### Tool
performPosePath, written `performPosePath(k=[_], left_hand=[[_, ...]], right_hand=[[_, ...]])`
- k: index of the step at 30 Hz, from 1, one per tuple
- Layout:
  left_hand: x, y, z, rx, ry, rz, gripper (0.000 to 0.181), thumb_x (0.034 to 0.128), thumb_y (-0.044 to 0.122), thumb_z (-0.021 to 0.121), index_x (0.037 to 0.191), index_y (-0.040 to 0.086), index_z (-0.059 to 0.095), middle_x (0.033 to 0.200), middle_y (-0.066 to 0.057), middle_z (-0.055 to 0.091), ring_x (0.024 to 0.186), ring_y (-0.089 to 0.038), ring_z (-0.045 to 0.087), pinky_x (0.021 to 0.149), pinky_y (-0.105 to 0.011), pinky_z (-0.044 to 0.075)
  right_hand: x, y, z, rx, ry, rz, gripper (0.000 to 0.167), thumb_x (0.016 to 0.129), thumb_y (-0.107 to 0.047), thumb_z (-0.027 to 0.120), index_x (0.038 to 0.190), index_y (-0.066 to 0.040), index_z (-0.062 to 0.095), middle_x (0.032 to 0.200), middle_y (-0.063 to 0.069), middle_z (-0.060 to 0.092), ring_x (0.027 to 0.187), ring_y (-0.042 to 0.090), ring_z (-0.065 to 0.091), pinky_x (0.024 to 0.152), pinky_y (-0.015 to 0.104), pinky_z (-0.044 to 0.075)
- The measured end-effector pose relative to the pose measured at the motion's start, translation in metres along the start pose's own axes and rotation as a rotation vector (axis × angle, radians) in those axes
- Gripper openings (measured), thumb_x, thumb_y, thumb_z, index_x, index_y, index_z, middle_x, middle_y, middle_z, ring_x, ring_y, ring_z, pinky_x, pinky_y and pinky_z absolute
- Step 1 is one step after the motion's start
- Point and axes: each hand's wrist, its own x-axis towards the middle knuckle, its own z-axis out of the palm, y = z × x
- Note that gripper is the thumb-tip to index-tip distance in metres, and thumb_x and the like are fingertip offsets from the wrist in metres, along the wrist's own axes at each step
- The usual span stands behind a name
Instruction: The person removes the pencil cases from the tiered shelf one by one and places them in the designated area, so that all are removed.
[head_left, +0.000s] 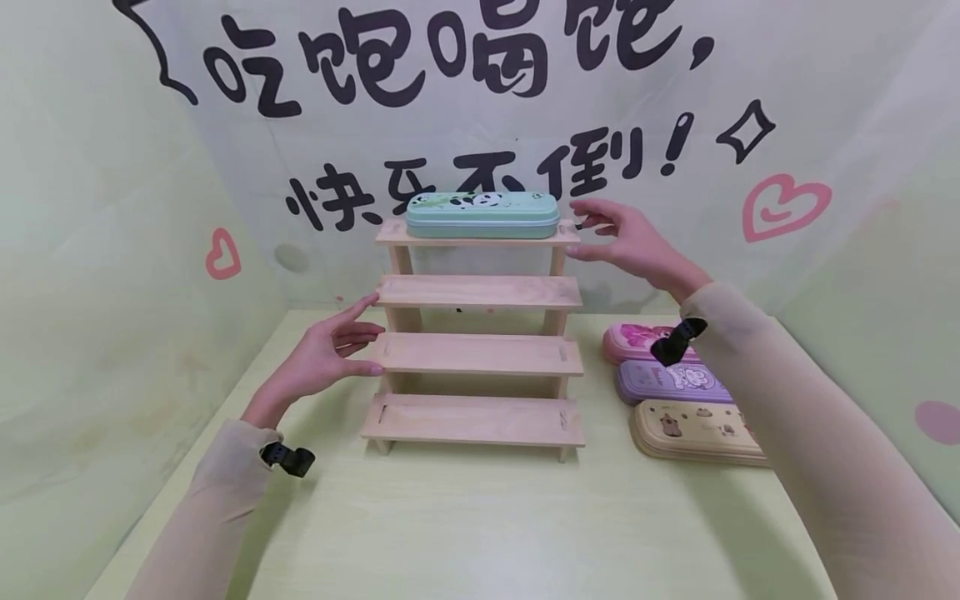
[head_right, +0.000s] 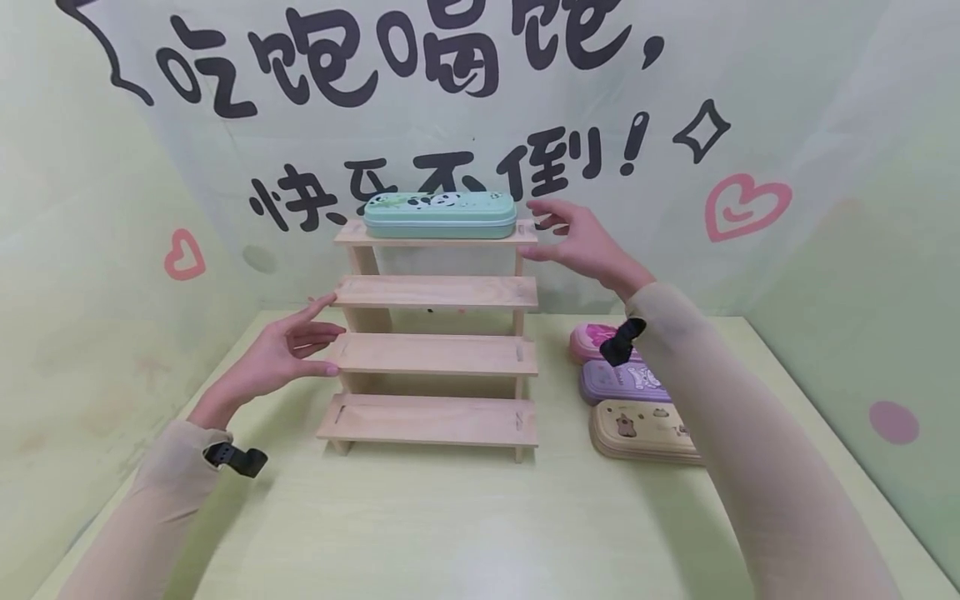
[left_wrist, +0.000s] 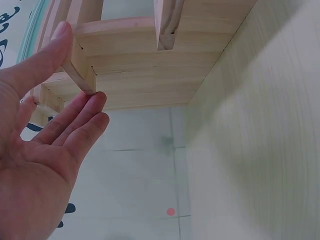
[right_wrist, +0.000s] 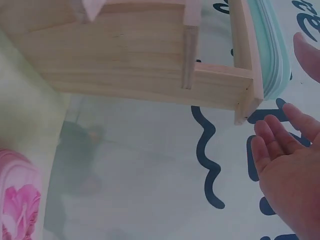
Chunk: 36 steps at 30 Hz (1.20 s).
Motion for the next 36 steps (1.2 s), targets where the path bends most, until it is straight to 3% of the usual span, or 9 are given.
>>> performPosePath(k=[9,21,36], left_hand=[[-0.002,-0.002,0.001,-0.017,0.008,0.013,0.108,0.08,0.002,0.093,0.166,0.033,0.035,0.139,-0.018,0.064,0.132,-0.032,0.06,0.112,-0.04,0.05],[-0.001,-0.003,0.002,-0.05,0.012,0.034,0.108,0.0791,0.0,0.093,0.166,0.028,0.035,0.138,-0.019,0.065,0.131,-0.032,0.061,0.113,-0.039,0.049],[0.0,-0.001,0.002,-0.061,0.01,0.021,0.109,0.0791,-0.002,0.092,0.166,0.03,0.035,0.139,-0.018,0.064,0.132,-0.032,0.06,0.114,-0.045,0.047]], right_hand=[[0.033,-0.014,0.007,-0.013,-0.02,0.031,0.076,0.094,-0.025,0.081,0.159,-0.007,0.045,0.151,0.013,0.051,0.134,0.033,0.047,0.112,0.043,0.044],[0.057,-0.018,0.018,-0.001,-0.058,0.102,0.079,0.096,-0.027,0.08,0.163,-0.011,0.042,0.148,0.015,0.053,0.125,0.026,0.05,0.098,0.03,0.046],[0.056,-0.016,0.011,-0.023,-0.07,0.088,0.072,0.095,-0.023,0.081,0.157,-0.006,0.048,0.14,0.016,0.055,0.116,0.027,0.051,0.091,0.028,0.047]])
